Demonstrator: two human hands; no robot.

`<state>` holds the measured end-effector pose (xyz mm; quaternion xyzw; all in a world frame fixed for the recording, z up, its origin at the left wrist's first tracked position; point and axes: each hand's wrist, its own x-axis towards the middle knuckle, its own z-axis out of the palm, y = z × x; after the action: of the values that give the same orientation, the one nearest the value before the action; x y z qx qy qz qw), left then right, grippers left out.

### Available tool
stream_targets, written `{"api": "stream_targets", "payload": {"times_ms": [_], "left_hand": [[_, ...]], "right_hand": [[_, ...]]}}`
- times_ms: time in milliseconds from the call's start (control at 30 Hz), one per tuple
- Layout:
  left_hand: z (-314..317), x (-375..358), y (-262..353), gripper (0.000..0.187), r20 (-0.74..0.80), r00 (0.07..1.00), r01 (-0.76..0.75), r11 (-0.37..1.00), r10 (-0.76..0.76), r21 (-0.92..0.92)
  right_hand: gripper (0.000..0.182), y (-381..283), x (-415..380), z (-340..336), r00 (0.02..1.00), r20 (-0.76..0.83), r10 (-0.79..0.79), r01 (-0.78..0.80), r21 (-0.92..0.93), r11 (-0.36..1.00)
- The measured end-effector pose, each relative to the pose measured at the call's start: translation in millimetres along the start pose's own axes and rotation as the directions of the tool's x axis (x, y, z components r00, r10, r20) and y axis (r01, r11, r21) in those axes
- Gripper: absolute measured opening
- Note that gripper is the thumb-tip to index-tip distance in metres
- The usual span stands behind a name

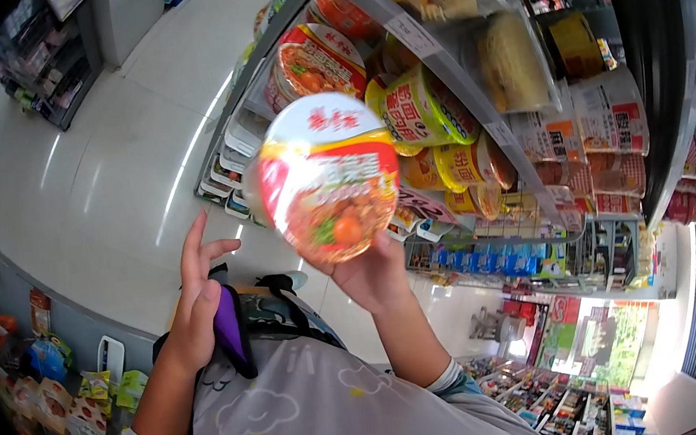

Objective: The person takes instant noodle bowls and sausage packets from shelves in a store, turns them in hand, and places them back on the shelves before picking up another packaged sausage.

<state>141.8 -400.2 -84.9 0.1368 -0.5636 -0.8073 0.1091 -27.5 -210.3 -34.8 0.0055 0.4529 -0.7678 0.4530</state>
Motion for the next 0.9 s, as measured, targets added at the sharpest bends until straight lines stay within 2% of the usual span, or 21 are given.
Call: {"api": "stream_targets", "payload": {"times_ms": [100,200,300,467,533,667,833,900], "left_hand": [[-1.1,-7.8,2.0,0.08,-0.085,0.996,0.031,0.998,-0.027,0.048],[-0.2,-12.6,1.4,0.072,-0.135,0.991,0.021,1.0,-0.021,-0.005],[2.7,-16.4,2.3,0.068,-0.185,0.983,0.025,0.999,-0.02,0.025],[0.9,-20.2,0.1,0.066,-0.25,0.968,0.021,1.0,-0.017,0.011],[-0.6,-20.7,1.1,0.066,-0.266,0.964,0.027,1.0,-0.025,0.006],[-3.2,-22.7,-1.0,0.063,-0.315,0.949,0.025,1.0,-0.026,-0.007],[0.0,-22.6,2.0,0.06,-0.349,0.937,0.006,0.999,-0.019,-0.037],[2.9,-23.8,7.8,0.056,-0.338,0.939,0.017,0.989,-0.067,-0.147]], "right_hand": [[0.094,-26.0,13.5,5.3,0.997,0.03,-0.07,0.072,-0.075,0.995],[0.091,-45.5,25.3,9.3,0.992,0.049,-0.113,0.118,-0.107,0.987],[0.087,-61.8,36.9,10.7,0.994,-0.017,-0.104,0.105,0.036,0.994],[0.083,-77.8,56.2,28.6,0.994,-0.077,-0.072,0.076,0.047,0.996],[0.086,-82.2,65.1,33.8,0.992,-0.128,-0.003,0.018,0.117,0.993],[0.089,-88.8,78.1,37.3,0.995,-0.095,0.039,-0.032,0.078,0.996],[0.094,-98.3,91.5,44.8,0.997,-0.022,0.079,-0.081,-0.089,0.993],[0.095,-99.8,99.4,45.7,0.997,0.001,0.077,-0.076,-0.136,0.988]]}}
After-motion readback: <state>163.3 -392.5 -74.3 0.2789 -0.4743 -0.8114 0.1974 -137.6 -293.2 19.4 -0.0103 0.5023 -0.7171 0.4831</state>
